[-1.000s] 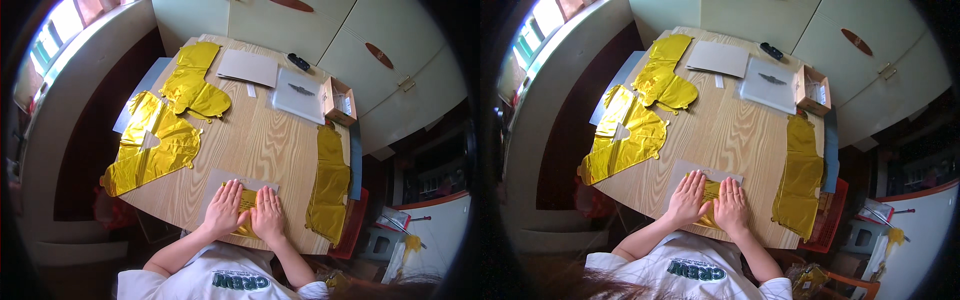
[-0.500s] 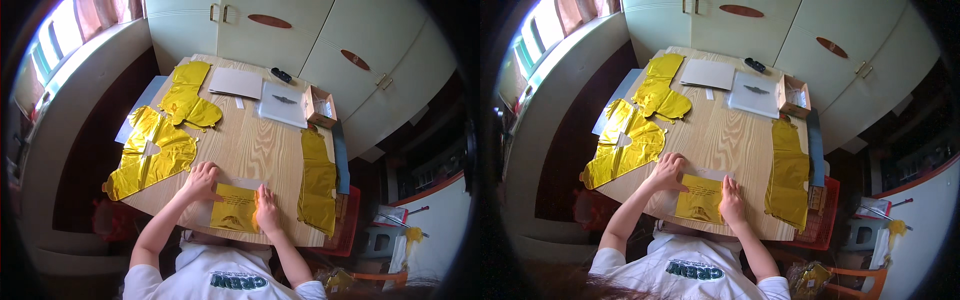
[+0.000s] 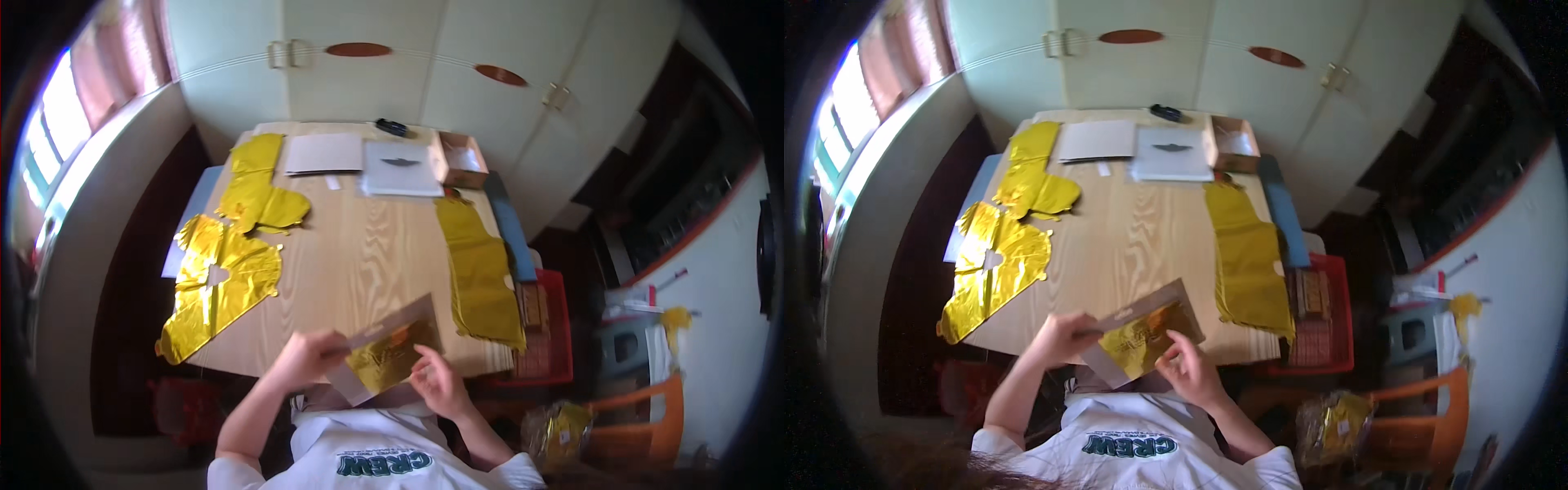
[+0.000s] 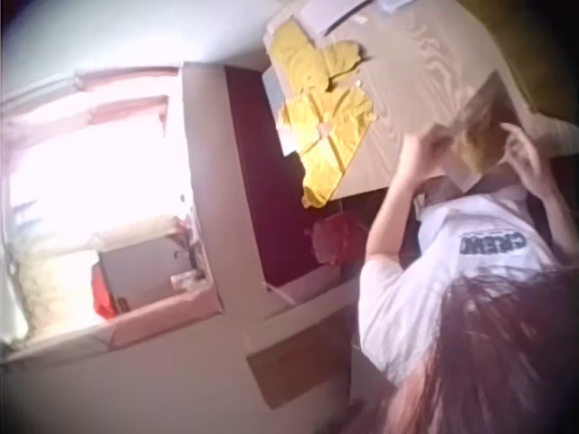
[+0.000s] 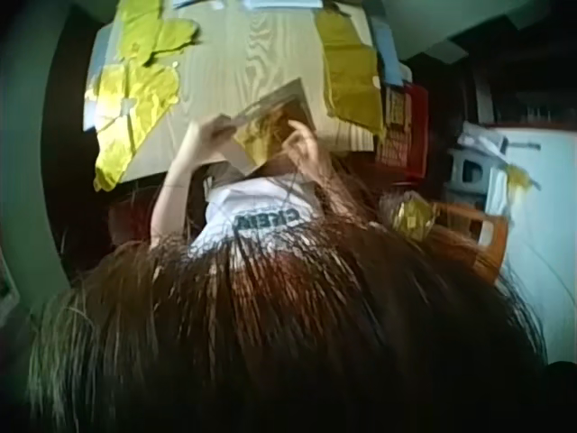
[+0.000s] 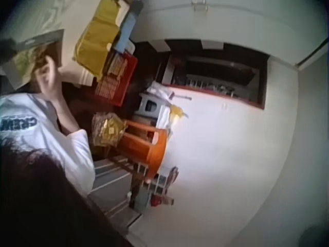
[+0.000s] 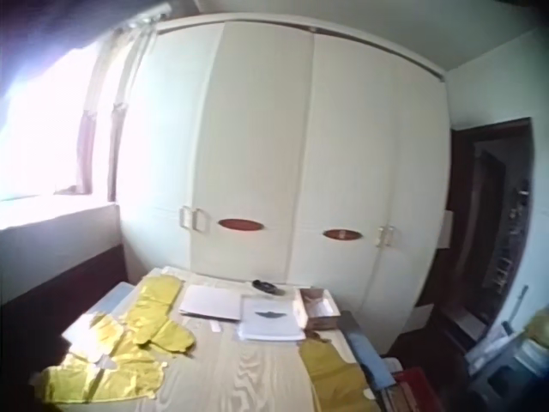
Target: Folding gold foil balloons at a table.
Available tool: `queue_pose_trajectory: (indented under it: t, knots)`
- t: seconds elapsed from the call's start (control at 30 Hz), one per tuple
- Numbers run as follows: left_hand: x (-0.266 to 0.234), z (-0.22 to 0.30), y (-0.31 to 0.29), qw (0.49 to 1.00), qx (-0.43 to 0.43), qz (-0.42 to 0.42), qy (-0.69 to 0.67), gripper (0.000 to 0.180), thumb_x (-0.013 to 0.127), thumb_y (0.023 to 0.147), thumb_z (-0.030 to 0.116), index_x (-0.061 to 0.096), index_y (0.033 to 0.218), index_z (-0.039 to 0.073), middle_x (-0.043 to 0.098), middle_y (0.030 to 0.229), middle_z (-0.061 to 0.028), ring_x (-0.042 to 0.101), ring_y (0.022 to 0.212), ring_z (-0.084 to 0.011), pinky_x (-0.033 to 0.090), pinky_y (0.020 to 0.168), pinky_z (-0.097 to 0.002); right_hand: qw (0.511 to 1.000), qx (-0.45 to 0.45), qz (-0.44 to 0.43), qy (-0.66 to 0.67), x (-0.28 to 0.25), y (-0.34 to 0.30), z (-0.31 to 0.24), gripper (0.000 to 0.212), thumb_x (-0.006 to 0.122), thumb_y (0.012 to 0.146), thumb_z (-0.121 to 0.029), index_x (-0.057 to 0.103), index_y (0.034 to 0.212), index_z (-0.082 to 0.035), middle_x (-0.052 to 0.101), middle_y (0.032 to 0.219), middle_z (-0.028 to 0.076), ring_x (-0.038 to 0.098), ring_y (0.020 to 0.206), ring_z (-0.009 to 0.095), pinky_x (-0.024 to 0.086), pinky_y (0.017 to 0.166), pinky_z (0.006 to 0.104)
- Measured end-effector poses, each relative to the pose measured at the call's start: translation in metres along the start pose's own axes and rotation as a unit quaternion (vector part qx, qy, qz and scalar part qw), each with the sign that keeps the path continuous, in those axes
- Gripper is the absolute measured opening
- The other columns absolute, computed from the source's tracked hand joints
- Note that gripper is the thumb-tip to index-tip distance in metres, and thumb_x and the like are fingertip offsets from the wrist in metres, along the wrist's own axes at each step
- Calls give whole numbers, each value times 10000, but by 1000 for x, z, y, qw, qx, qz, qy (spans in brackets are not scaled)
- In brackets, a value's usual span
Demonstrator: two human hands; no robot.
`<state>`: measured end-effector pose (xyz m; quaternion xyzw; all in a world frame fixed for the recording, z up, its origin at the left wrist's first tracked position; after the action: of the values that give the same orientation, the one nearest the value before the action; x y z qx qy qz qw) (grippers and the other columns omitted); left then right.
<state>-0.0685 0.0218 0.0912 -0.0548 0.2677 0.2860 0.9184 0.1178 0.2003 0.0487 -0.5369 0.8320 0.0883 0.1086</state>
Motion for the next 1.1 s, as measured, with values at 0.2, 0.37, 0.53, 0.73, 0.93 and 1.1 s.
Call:
queue_pose_trajectory:
  t: [0.2, 0.37, 0.53, 0.73, 0.93, 1.1]
  knots:
    - [99, 95, -34, 879, 412, -52, 234, 413, 639, 760, 96, 594, 1153, -25, 679, 951, -107, 692, 807, -203, 568, 642, -306, 996, 10, 84, 3, -22, -59, -7, 732, 627, 894, -466, 380, 1369, 34, 614, 1152, 194, 616, 1080, 294, 480, 901, 366]
    - [149, 134, -13, 826, 511, -117, 207, 459, 583, 836, 147, 552, 1263, -20, 641, 1190, -155, 674, 1029, -228, 569, 801, -306, 966, 82, 239, -46, -84, -100, -6, 212, 541, 944, -139, 558, 1059, 38, 690, 879, 145, 673, 746, 145, 519, 650, 305]
    - [151, 138, -4, 837, 527, -109, 98, 474, 647, 845, 224, 562, 1256, 3, 607, 1268, -155, 613, 1158, -266, 520, 936, -361, 852, -71, 504, -124, -196, -112, -5, 156, 492, 983, -118, 555, 970, 24, 657, 752, 117, 635, 672, 186, 503, 625, 329]
    - [119, 65, 5, 913, 390, -54, 111, 366, 738, 727, 101, 667, 1082, 47, 657, 1152, -123, 650, 1057, -279, 546, 850, -363, 705, 172, 435, -532, -330, -88, 107, 166, 496, 911, -138, 531, 1064, -83, 657, 807, 236, 643, 759, 444, 506, 654, 558]
    - [80, 10, -22, 952, 272, 54, 131, 255, 688, 697, 14, 697, 951, 26, 680, 1072, -133, 658, 1004, -327, 554, 801, -398, 693, 241, 216, -644, -324, -57, 357, 206, 510, 893, -165, 595, 1054, -69, 692, 839, 168, 686, 762, 375, 541, 692, 519]
    - [68, -9, -36, 956, 206, 115, 176, 270, 654, 689, -3, 691, 956, 23, 682, 1053, -142, 656, 987, -357, 546, 819, -420, 764, 327, 106, -546, -268, -48, 418, 220, 491, 898, -187, 648, 967, -49, 690, 943, 196, 683, 873, 362, 535, 783, 494]
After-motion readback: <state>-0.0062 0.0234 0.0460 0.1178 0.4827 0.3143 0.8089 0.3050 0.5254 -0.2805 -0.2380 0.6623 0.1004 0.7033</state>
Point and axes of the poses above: each hand's wrist, its own y-axis towards the middle knuckle, its own x-axis out of the palm, z = x × y, the point moved 4 cm from there along y, towards the middle knuckle
